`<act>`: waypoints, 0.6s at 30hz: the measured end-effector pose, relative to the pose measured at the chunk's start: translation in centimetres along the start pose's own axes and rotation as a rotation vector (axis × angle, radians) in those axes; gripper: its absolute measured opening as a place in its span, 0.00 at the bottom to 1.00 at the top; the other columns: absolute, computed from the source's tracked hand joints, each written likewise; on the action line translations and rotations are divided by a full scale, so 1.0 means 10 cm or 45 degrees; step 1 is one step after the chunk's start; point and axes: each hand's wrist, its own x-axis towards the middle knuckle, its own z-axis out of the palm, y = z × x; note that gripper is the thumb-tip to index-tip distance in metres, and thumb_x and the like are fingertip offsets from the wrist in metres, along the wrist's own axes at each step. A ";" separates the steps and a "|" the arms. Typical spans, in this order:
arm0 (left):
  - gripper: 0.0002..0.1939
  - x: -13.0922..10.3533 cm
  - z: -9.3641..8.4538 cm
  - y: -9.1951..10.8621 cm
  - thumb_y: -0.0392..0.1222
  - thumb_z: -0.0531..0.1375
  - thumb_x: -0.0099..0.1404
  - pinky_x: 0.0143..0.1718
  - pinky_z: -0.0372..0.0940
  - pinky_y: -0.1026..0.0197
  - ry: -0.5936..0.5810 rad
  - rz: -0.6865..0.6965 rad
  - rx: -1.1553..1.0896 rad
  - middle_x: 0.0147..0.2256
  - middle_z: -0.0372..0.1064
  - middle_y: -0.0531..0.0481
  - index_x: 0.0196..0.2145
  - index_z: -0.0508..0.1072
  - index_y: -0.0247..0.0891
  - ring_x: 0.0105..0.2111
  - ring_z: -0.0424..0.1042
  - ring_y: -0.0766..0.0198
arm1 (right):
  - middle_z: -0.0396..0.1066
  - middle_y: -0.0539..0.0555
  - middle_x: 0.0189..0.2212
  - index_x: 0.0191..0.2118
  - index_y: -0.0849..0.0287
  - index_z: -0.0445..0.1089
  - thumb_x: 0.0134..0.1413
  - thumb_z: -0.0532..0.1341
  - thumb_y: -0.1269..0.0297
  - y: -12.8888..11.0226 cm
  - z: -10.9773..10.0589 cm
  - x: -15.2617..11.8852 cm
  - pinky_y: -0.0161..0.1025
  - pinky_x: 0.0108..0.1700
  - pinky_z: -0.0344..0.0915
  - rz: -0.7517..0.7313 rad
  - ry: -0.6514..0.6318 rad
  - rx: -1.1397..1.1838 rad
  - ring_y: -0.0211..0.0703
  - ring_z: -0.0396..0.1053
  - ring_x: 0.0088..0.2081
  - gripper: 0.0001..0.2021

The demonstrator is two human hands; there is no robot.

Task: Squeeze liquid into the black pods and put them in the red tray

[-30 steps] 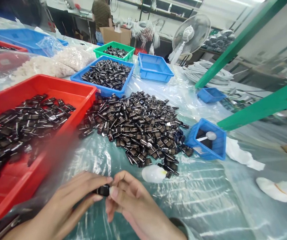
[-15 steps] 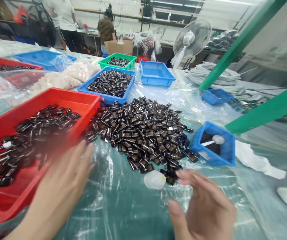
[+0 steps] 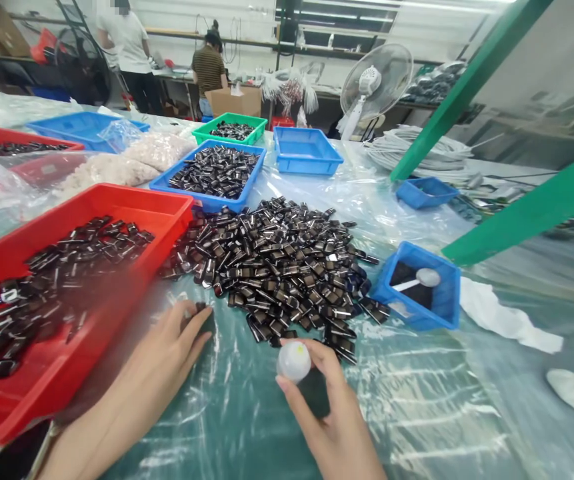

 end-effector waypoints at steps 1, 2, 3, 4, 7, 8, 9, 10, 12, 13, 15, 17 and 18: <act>0.17 -0.03 0.00 0.00 0.38 0.47 0.72 0.33 0.73 0.55 0.004 0.037 -0.053 0.40 0.71 0.38 0.50 0.70 0.29 0.36 0.74 0.53 | 0.73 0.51 0.49 0.50 0.45 0.59 0.61 0.57 0.59 0.00 0.00 0.01 0.33 0.45 0.72 -0.004 -0.001 -0.025 0.42 0.72 0.50 0.13; 0.17 -0.05 0.01 -0.01 0.40 0.48 0.72 0.32 0.73 0.57 0.008 0.070 -0.099 0.39 0.71 0.40 0.51 0.69 0.30 0.35 0.74 0.55 | 0.73 0.51 0.48 0.50 0.45 0.59 0.61 0.57 0.59 0.00 0.00 0.02 0.33 0.44 0.72 -0.008 0.012 -0.050 0.42 0.72 0.50 0.12; 0.17 -0.07 0.01 -0.02 0.40 0.48 0.72 0.32 0.72 0.58 0.011 0.097 -0.137 0.37 0.71 0.42 0.51 0.68 0.30 0.34 0.74 0.56 | 0.74 0.51 0.46 0.49 0.46 0.59 0.61 0.57 0.58 -0.01 0.00 0.03 0.33 0.42 0.73 -0.017 0.027 -0.075 0.43 0.73 0.49 0.12; 0.16 -0.09 0.02 -0.03 0.38 0.48 0.72 0.32 0.72 0.58 0.012 0.117 -0.165 0.36 0.71 0.43 0.52 0.67 0.29 0.33 0.74 0.57 | 0.74 0.52 0.45 0.49 0.46 0.60 0.60 0.57 0.58 -0.02 0.00 0.04 0.34 0.41 0.73 -0.027 0.044 -0.099 0.43 0.74 0.48 0.12; 0.12 -0.10 0.02 -0.06 0.34 0.48 0.72 0.30 0.70 0.57 0.016 0.148 -0.208 0.34 0.69 0.44 0.47 0.68 0.30 0.32 0.73 0.55 | 0.74 0.53 0.43 0.49 0.47 0.60 0.60 0.56 0.58 -0.05 0.02 0.05 0.35 0.41 0.73 -0.048 0.071 -0.139 0.44 0.74 0.47 0.12; 0.11 -0.10 0.01 -0.06 0.33 0.49 0.71 0.30 0.70 0.55 0.021 0.157 -0.217 0.35 0.68 0.43 0.45 0.69 0.31 0.33 0.72 0.54 | 0.73 0.53 0.42 0.49 0.47 0.59 0.60 0.56 0.58 -0.05 0.02 0.05 0.36 0.41 0.73 -0.043 0.057 -0.142 0.44 0.74 0.47 0.12; 0.09 -0.09 0.01 -0.06 0.33 0.50 0.71 0.32 0.69 0.54 0.027 0.170 -0.228 0.36 0.68 0.43 0.42 0.69 0.31 0.34 0.71 0.53 | 0.73 0.53 0.42 0.49 0.48 0.59 0.60 0.56 0.58 -0.05 0.02 0.05 0.36 0.41 0.73 -0.032 0.038 -0.146 0.44 0.74 0.47 0.12; 0.08 -0.09 0.00 -0.06 0.32 0.50 0.70 0.34 0.69 0.52 0.033 0.188 -0.240 0.37 0.68 0.42 0.41 0.69 0.33 0.36 0.71 0.52 | 0.73 0.53 0.41 0.49 0.48 0.59 0.60 0.57 0.58 -0.04 0.02 0.04 0.36 0.42 0.73 -0.024 0.022 -0.154 0.44 0.74 0.47 0.12; 0.07 -0.07 -0.03 -0.05 0.31 0.50 0.70 0.36 0.68 0.53 0.036 0.236 -0.260 0.38 0.68 0.44 0.39 0.68 0.34 0.37 0.70 0.54 | 0.73 0.53 0.41 0.50 0.48 0.58 0.61 0.57 0.58 -0.03 0.01 0.03 0.36 0.42 0.73 -0.008 -0.006 -0.179 0.44 0.73 0.47 0.13; 0.08 -0.07 -0.05 -0.04 0.29 0.49 0.70 0.36 0.68 0.55 0.028 0.265 -0.262 0.37 0.68 0.45 0.40 0.67 0.35 0.36 0.70 0.55 | 0.73 0.53 0.41 0.51 0.48 0.58 0.61 0.57 0.58 -0.01 0.00 0.02 0.36 0.43 0.73 -0.017 -0.013 -0.190 0.44 0.73 0.47 0.14; 0.11 -0.06 -0.09 -0.02 0.25 0.49 0.68 0.34 0.68 0.56 -0.001 0.341 -0.235 0.34 0.69 0.46 0.43 0.67 0.33 0.33 0.70 0.57 | 0.74 0.53 0.43 0.51 0.48 0.59 0.60 0.57 0.58 0.02 -0.01 0.00 0.35 0.44 0.73 -0.059 -0.004 -0.211 0.44 0.74 0.47 0.14; 0.16 -0.06 -0.14 0.00 0.21 0.49 0.64 0.34 0.68 0.55 -0.039 0.432 -0.175 0.34 0.70 0.44 0.48 0.66 0.27 0.32 0.70 0.55 | 0.74 0.53 0.44 0.50 0.49 0.60 0.59 0.58 0.58 0.06 -0.02 -0.01 0.34 0.43 0.73 -0.102 0.017 -0.231 0.45 0.75 0.46 0.14; 0.18 -0.06 -0.16 0.01 0.20 0.50 0.62 0.35 0.68 0.54 -0.061 0.473 -0.140 0.34 0.71 0.43 0.50 0.65 0.24 0.33 0.70 0.54 | 0.74 0.53 0.44 0.50 0.49 0.61 0.58 0.59 0.57 0.09 -0.03 -0.02 0.32 0.42 0.74 -0.117 0.035 -0.240 0.45 0.75 0.45 0.15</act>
